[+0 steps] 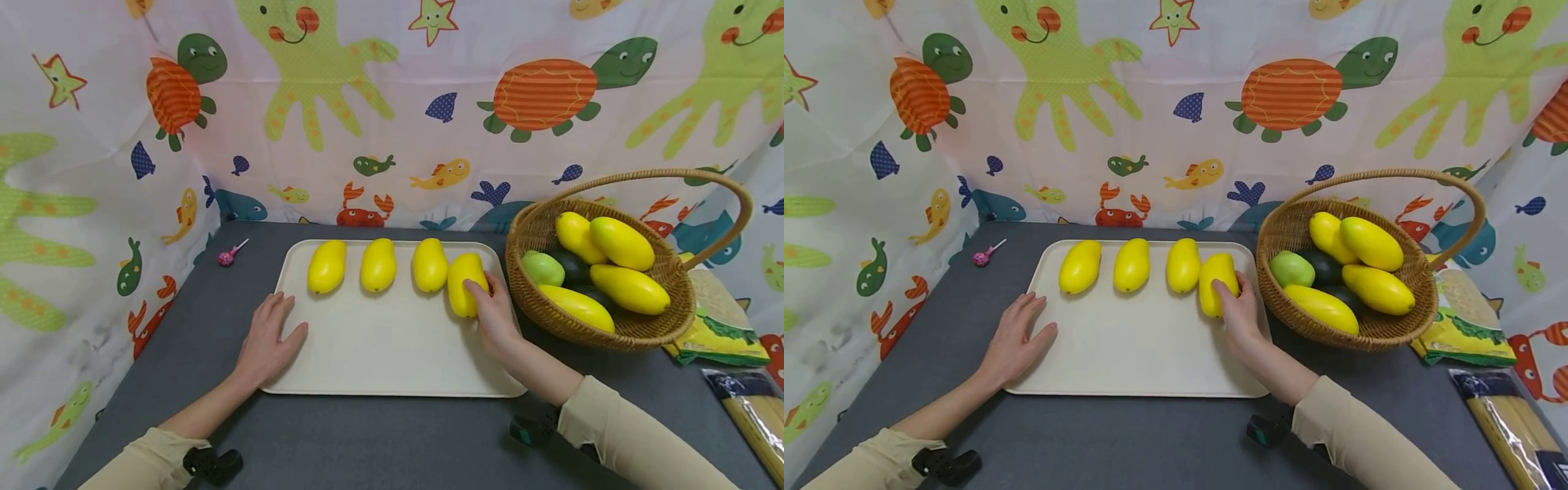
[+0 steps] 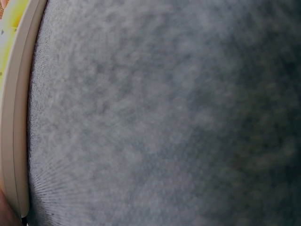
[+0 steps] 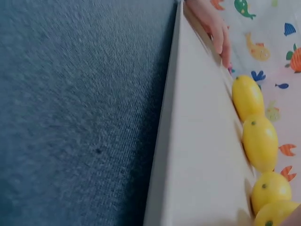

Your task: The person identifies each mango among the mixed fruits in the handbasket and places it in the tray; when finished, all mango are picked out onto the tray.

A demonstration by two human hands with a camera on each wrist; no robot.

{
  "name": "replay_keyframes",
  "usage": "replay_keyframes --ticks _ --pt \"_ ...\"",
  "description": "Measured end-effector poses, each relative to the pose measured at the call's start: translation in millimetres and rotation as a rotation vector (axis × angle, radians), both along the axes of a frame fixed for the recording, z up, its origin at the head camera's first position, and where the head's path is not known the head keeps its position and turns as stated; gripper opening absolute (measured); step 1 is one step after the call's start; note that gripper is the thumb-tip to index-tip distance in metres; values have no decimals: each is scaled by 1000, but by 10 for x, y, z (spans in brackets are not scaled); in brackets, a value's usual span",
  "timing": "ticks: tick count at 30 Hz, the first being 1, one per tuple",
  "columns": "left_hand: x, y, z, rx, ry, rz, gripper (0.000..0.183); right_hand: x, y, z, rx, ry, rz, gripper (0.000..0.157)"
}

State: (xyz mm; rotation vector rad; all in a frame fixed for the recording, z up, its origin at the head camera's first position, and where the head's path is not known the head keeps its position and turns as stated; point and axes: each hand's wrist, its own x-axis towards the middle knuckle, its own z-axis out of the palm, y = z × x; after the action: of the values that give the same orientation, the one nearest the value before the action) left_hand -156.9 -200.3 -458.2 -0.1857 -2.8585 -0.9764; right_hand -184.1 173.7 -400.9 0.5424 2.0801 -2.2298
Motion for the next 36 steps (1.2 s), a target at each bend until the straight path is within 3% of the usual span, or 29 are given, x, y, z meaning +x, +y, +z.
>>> replay_keyframes --ticks 16,27,36 --pt "0 -4 -4 -1 10 0 61 -284 -16 -142 115 26 -172 73" --pt "4 -6 -12 -1 4 -3 62 -405 5 -206 167 -1 -192 72" --pt "-2 -2 -1 1 14 -1 61 -448 41 -214 191 -20 -148 72"
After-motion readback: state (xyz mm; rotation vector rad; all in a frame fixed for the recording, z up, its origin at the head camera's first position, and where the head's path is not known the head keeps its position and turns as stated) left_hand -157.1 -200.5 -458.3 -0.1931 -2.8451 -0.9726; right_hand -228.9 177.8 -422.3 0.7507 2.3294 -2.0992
